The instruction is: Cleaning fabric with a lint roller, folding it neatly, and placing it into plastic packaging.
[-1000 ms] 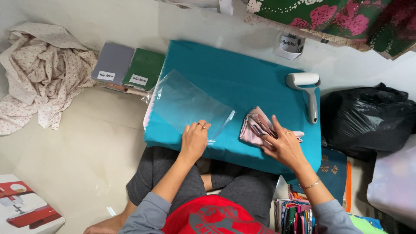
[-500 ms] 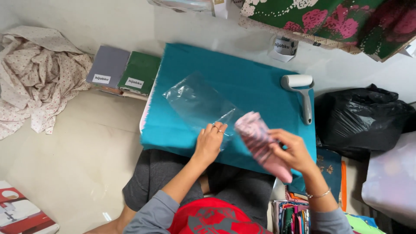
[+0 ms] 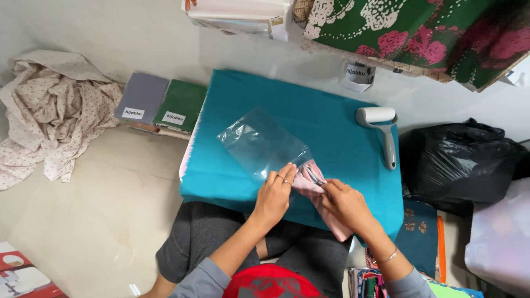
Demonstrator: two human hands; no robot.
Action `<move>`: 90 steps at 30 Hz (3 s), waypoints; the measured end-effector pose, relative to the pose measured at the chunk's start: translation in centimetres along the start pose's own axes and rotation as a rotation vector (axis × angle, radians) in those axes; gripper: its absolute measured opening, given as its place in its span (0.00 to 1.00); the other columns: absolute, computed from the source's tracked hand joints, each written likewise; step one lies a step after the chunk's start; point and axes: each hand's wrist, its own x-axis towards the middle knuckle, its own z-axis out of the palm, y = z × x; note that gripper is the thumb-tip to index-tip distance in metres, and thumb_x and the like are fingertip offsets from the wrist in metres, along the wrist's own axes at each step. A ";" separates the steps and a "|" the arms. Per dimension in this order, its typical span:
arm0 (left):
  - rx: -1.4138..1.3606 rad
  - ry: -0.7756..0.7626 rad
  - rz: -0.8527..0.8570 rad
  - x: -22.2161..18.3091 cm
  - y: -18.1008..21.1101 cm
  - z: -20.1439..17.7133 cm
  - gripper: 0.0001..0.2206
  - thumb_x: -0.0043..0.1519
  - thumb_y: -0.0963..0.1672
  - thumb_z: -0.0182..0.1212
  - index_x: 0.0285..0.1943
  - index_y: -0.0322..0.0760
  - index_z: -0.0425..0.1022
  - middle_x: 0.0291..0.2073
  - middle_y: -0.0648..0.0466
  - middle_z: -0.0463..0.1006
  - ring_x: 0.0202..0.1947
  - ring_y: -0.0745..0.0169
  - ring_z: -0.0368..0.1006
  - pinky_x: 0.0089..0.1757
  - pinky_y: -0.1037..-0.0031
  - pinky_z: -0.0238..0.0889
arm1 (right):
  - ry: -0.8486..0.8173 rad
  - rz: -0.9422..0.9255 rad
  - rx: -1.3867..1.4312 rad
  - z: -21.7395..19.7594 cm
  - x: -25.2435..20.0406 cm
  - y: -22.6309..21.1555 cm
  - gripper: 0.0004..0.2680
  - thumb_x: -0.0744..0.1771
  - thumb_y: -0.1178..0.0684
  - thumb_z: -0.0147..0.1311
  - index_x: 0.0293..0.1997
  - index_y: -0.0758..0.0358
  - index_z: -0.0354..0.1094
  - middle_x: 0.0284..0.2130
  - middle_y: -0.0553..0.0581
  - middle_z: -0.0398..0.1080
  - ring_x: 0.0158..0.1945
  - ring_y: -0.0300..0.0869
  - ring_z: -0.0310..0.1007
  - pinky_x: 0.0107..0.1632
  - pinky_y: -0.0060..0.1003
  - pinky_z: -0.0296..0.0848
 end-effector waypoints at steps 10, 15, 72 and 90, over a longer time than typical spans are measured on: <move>0.262 0.297 0.118 0.3 0.6 0.9 0.24 0.59 0.37 0.57 0.67 0.38 0.69 0.64 0.51 0.72 0.46 0.54 0.69 0.34 0.72 0.72 | 0.063 0.080 0.494 2.1 0.4 -0.2 0.08 0.66 0.52 0.54 0.47 0.56 0.77 0.46 0.58 0.80 0.49 0.56 0.81 0.48 0.47 0.78; 0.342 0.404 0.195 0.0 0.7 1.7 0.18 0.62 0.38 0.55 0.62 0.40 0.73 0.61 0.52 0.75 0.40 0.55 0.68 0.32 0.73 0.67 | 0.033 -0.034 0.354 2.0 0.7 -1.3 0.10 0.66 0.53 0.53 0.49 0.58 0.75 0.47 0.61 0.78 0.48 0.58 0.80 0.49 0.48 0.78; 0.371 0.155 0.106 0.2 0.2 0.1 0.25 0.58 0.42 0.56 0.67 0.55 0.70 0.45 0.67 0.81 0.26 0.66 0.75 0.25 0.77 0.72 | 0.205 -0.367 -0.211 10.0 6.5 1.1 0.21 0.69 0.46 0.44 0.66 0.72 0.60 0.69 0.78 0.54 0.73 0.68 0.50 0.70 0.57 0.51; 0.111 0.185 0.142 1.9 -1.8 0.8 0.27 0.53 0.52 0.58 0.64 0.49 0.73 0.49 0.54 0.77 0.41 0.52 0.74 0.34 0.67 0.71 | 0.304 0.015 0.064 8.8 2.3 3.5 0.11 0.66 0.42 0.54 0.53 0.43 0.75 0.50 0.46 0.74 0.57 0.46 0.74 0.56 0.41 0.73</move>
